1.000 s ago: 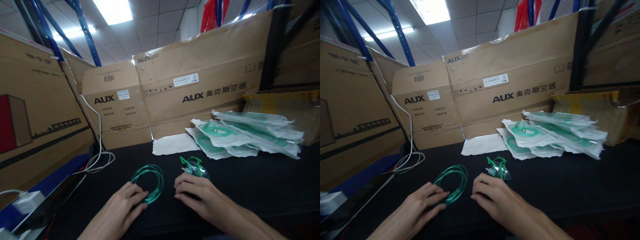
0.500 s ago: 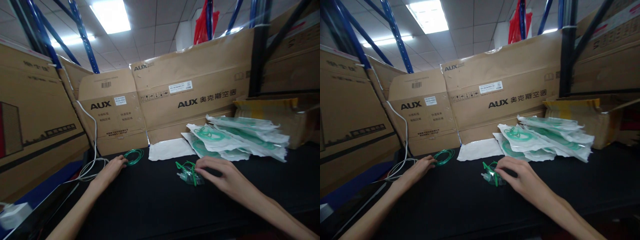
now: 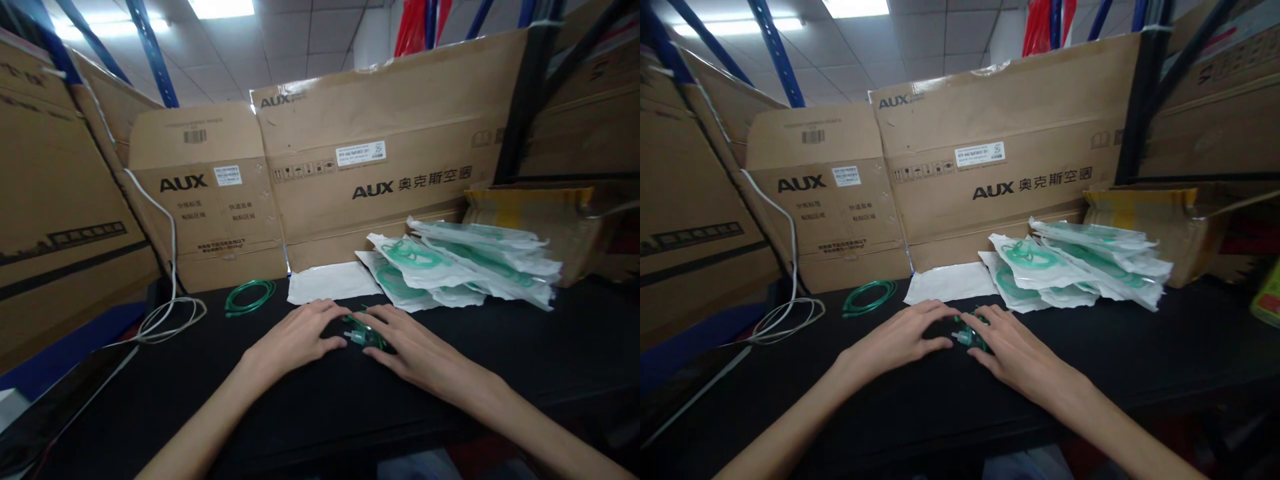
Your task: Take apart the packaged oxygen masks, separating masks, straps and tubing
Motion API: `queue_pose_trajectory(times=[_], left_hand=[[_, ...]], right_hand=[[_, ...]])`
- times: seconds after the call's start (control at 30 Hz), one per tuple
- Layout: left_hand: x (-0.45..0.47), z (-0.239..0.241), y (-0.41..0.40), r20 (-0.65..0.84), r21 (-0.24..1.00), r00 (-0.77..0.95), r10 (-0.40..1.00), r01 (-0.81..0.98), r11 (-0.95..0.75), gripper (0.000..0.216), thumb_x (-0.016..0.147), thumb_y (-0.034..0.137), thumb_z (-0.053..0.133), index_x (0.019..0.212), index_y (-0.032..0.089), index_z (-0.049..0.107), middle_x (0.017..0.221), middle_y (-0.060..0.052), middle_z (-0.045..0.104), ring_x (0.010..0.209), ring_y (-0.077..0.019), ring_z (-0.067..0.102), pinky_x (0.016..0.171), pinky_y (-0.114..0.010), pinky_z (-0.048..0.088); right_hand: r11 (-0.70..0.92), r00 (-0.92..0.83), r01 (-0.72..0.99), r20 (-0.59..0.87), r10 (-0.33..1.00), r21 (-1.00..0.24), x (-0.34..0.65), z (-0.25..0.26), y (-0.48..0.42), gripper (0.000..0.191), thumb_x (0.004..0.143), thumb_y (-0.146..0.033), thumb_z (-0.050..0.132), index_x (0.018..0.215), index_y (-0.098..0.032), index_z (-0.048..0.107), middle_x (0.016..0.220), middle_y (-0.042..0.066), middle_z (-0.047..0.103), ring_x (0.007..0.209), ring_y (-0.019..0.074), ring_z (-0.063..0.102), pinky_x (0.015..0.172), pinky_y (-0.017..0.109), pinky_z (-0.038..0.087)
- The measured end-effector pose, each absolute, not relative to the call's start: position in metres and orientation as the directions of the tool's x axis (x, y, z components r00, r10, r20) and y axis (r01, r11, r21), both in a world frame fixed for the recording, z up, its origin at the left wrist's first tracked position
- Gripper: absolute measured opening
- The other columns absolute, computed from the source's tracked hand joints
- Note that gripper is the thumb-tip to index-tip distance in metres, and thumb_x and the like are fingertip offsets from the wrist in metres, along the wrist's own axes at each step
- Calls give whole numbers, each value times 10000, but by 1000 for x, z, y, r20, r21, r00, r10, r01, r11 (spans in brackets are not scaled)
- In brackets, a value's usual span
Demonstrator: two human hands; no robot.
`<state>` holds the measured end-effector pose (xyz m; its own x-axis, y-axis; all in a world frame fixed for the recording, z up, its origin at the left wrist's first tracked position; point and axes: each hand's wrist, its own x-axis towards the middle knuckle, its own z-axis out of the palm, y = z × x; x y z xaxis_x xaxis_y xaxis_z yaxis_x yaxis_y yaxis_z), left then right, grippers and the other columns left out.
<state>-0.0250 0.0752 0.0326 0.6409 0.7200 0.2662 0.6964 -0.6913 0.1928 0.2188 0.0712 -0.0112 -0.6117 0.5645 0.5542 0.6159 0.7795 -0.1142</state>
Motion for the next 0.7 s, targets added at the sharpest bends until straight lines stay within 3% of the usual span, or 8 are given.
queue_pose_trajectory(times=[0.13,0.23,0.4,0.57,0.7], left_hand=[[-17,22,89,319,346,621,716,627,-698,540,909,349,695,1409,270,508,1399,-89,582,1310,-264,534,1115,-426,405],[-22,20,98,363,508,586,725,528,-681,475,875,360,734,1312,238,592,1320,-86,632,1241,-258,569,1093,-408,410],[-33,24,109,326,811,491,808,294,-506,321,858,383,733,1089,165,685,1104,-65,706,1044,-238,633,952,-360,473],[-35,23,114,357,877,354,865,193,-441,343,774,449,789,893,146,682,907,-21,678,892,-196,611,886,-338,456],[-30,15,116,294,938,341,893,76,-338,382,748,479,816,884,142,697,851,-18,679,839,-181,620,840,-309,448]], right_hand=[[791,-561,553,584,587,-263,210,-5,77,448,878,-161,660,1321,-206,606,1265,129,653,1188,270,615,1024,463,519],[777,-497,440,598,628,-451,199,11,87,407,864,-219,699,1267,-209,639,1209,93,695,1158,248,622,1044,439,477],[605,-474,264,445,760,-751,178,37,109,345,914,-424,647,1161,-187,687,1044,63,731,925,208,664,835,343,511],[559,-459,123,452,765,-820,171,35,120,340,964,-459,553,1075,-170,694,944,41,699,895,188,626,787,305,486],[543,-464,50,462,756,-838,171,25,124,348,986,-474,503,953,-167,664,899,26,649,826,172,602,716,282,482]])
